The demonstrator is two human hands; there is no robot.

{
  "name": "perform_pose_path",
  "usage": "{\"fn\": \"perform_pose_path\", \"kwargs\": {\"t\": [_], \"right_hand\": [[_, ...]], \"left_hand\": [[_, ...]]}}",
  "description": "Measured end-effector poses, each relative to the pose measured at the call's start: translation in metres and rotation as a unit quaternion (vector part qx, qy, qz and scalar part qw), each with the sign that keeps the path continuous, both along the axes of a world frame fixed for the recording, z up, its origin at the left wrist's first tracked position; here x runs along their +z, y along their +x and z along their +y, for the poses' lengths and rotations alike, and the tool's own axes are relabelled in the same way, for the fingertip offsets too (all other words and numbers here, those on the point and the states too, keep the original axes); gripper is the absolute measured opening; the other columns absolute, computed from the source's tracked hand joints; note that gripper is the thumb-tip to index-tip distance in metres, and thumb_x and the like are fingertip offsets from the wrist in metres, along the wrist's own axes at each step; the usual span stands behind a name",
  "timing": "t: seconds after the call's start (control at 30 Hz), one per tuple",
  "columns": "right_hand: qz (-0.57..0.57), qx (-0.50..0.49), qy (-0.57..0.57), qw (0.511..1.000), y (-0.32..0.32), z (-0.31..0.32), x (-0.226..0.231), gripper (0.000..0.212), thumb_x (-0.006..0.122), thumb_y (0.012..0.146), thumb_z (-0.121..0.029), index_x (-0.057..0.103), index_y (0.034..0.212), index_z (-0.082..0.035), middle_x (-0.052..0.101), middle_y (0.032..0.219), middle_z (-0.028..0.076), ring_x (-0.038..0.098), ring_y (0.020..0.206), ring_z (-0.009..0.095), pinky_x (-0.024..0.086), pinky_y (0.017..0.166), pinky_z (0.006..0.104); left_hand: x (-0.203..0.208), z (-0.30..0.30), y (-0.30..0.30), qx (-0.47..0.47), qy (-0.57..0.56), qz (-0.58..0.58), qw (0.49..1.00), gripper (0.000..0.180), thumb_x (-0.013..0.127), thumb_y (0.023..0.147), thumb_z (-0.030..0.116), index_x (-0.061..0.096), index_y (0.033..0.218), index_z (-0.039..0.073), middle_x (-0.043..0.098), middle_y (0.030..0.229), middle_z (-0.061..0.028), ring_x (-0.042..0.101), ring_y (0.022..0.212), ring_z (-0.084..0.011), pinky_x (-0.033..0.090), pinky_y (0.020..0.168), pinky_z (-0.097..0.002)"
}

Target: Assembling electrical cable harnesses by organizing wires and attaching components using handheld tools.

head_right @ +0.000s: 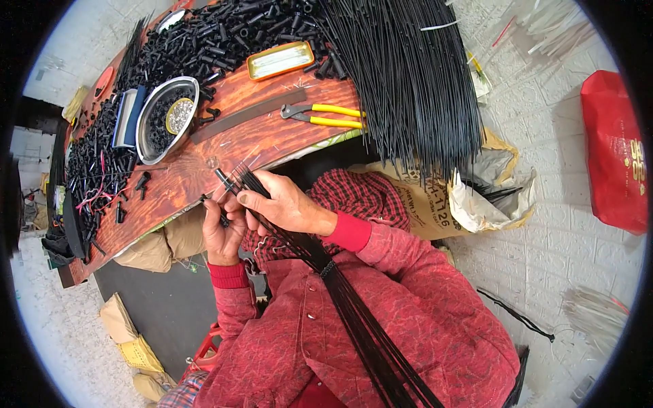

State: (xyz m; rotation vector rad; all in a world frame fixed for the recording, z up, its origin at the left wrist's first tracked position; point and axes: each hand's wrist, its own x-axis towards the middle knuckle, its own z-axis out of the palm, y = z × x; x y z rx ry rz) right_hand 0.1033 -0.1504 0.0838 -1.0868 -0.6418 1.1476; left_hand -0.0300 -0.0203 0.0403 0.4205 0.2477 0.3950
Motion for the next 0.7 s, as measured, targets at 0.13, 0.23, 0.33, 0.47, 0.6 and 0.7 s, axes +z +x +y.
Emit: {"fn": "perform_pose_path", "kwargs": {"t": [0.13,0.23,0.33,0.47,0.6,0.7], "right_hand": [[0.014,0.005,0.004,1.0,0.0,-0.001,0.0,0.026,0.054,0.101,-0.025,0.058,0.106,0.0,0.06,0.066,0.004,0.057,0.051,0.011,0.047,0.047,0.0245],[0.017,0.01,0.006,1.0,-0.002,-0.002,0.0,0.027,0.054,0.101,-0.025,0.057,0.107,0.001,0.06,0.066,0.004,0.057,0.052,0.011,0.047,0.047,0.0243],[0.025,0.007,0.012,1.0,0.0,-0.001,0.001,0.026,0.054,0.101,-0.025,0.056,0.107,0.0,0.059,0.066,0.004,0.057,0.052,0.011,0.047,0.047,0.0242],[0.01,-0.006,0.003,1.0,0.003,-0.004,0.001,0.027,0.054,0.101,-0.028,0.054,0.107,-0.001,0.06,0.066,0.004,0.058,0.053,0.011,0.047,0.048,0.0238],[-0.008,-0.016,-0.035,0.999,0.003,-0.004,0.0,0.029,0.055,0.101,-0.03,0.052,0.107,-0.001,0.062,0.068,0.004,0.059,0.054,0.011,0.047,0.049,0.0237],[-0.045,-0.027,-0.017,0.999,0.003,0.001,-0.004,0.03,0.054,0.101,-0.03,0.052,0.107,-0.001,0.061,0.068,0.004,0.058,0.053,0.011,0.047,0.049,0.0246]], "left_hand": [[0.006,-0.002,0.0,-0.025,0.01,-0.01,1.0,0.052,0.063,0.096,0.028,0.049,0.133,-0.006,0.055,0.097,-0.0028,0.052,0.088,-0.0117,0.051,0.073,-0.0204],[-0.004,-0.002,-0.002,0.01,0.012,0.05,0.999,0.052,0.064,0.095,0.031,0.05,0.131,-0.004,0.056,0.089,-0.0021,0.054,0.08,-0.0104,0.052,0.074,-0.022],[-0.003,-0.005,0.005,0.035,0.026,0.081,0.996,0.052,0.065,0.094,0.034,0.053,0.129,-0.003,0.057,0.085,-0.002,0.054,0.074,-0.0096,0.05,0.07,-0.0224],[0.007,-0.009,0.009,0.039,0.133,0.096,0.986,0.057,0.059,0.097,0.042,0.05,0.132,-0.002,0.055,0.085,-0.0011,0.045,0.06,-0.0055,0.042,0.054,-0.0184],[0.016,-0.012,0.009,0.022,0.122,0.068,0.99,0.055,0.065,0.095,0.033,0.051,0.135,-0.003,0.052,0.078,-0.0002,0.041,0.059,-0.0051,0.032,0.049,-0.0179],[0.037,-0.016,0.017,0.052,0.183,0.167,0.967,0.031,0.065,0.093,0.013,0.057,0.12,0.0,0.051,0.074,0.0021,0.042,0.057,-0.0038,0.031,0.047,-0.0171]]}}
